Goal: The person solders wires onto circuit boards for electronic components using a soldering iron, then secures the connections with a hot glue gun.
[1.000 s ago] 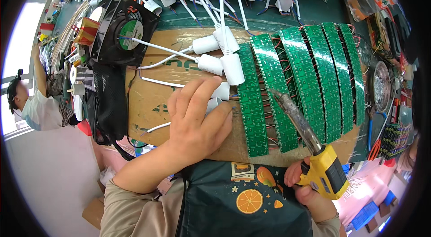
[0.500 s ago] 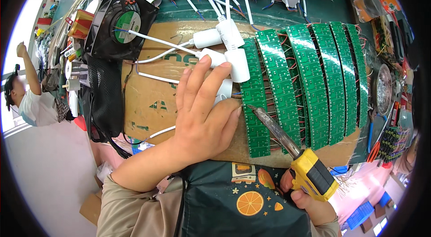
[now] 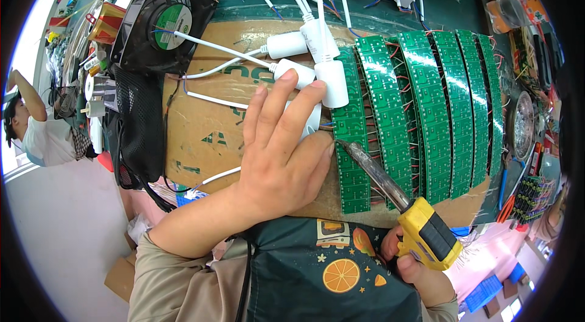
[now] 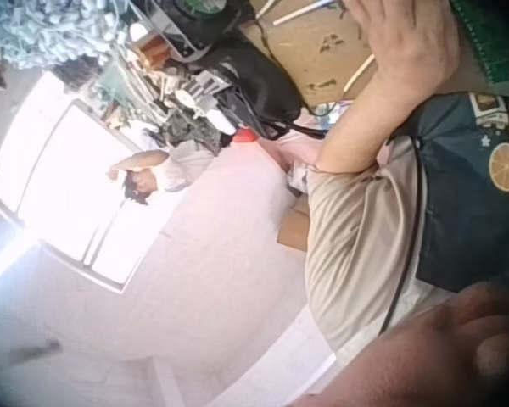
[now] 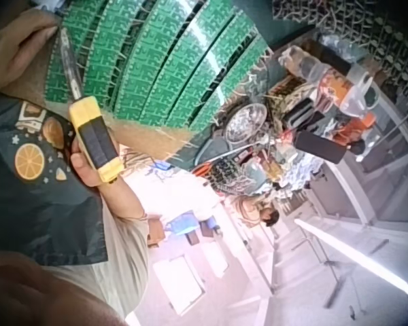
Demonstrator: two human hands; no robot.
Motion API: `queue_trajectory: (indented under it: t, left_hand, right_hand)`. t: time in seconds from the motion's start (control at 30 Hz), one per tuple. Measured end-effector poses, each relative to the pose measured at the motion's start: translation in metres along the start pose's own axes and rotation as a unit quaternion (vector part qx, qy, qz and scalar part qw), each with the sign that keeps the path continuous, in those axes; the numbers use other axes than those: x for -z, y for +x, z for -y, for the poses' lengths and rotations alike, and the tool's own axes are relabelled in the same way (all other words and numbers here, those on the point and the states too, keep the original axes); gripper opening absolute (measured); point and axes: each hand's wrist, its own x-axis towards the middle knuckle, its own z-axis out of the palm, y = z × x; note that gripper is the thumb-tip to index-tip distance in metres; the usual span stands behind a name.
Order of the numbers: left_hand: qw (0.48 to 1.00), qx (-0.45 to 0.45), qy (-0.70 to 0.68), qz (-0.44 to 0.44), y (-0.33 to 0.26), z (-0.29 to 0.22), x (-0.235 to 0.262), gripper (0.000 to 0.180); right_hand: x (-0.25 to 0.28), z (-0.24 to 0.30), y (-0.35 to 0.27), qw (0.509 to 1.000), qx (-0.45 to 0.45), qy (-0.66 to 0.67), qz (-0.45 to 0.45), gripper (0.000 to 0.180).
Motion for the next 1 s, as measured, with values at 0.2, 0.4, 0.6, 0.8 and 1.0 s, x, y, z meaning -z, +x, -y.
queue_trajectory:
  t: [0.2,0.4,0.6,0.8,1.0]
  left_hand:
    - [1.0,0.001,0.001,-0.001,0.0,0.0,-0.001,0.016]
    - [1.0,0.003,-0.002,-0.004,0.001,0.0,-0.001,0.017]
    - [1.0,0.004,-0.008,-0.001,0.0,0.0,-0.001,0.016]
    - [1.0,0.002,-0.014,-0.013,0.0,0.001,-0.002,0.017]
    - [0.999,-0.008,-0.027,-0.03,-0.002,0.005,-0.006,0.02]
  right_hand:
    - [0.01,-0.005,0.0,0.998,0.003,-0.033,0.054,0.024]
    - [0.004,0.0,-0.002,0.992,-0.02,0.116,0.04,0.023]
    - [0.003,-0.005,-0.006,0.994,0.011,0.103,0.024,0.023]
    - [0.005,-0.005,-0.009,0.995,0.003,0.094,0.02,0.027]
    - [0.01,-0.008,-0.011,0.997,-0.009,0.072,0.038,0.027]
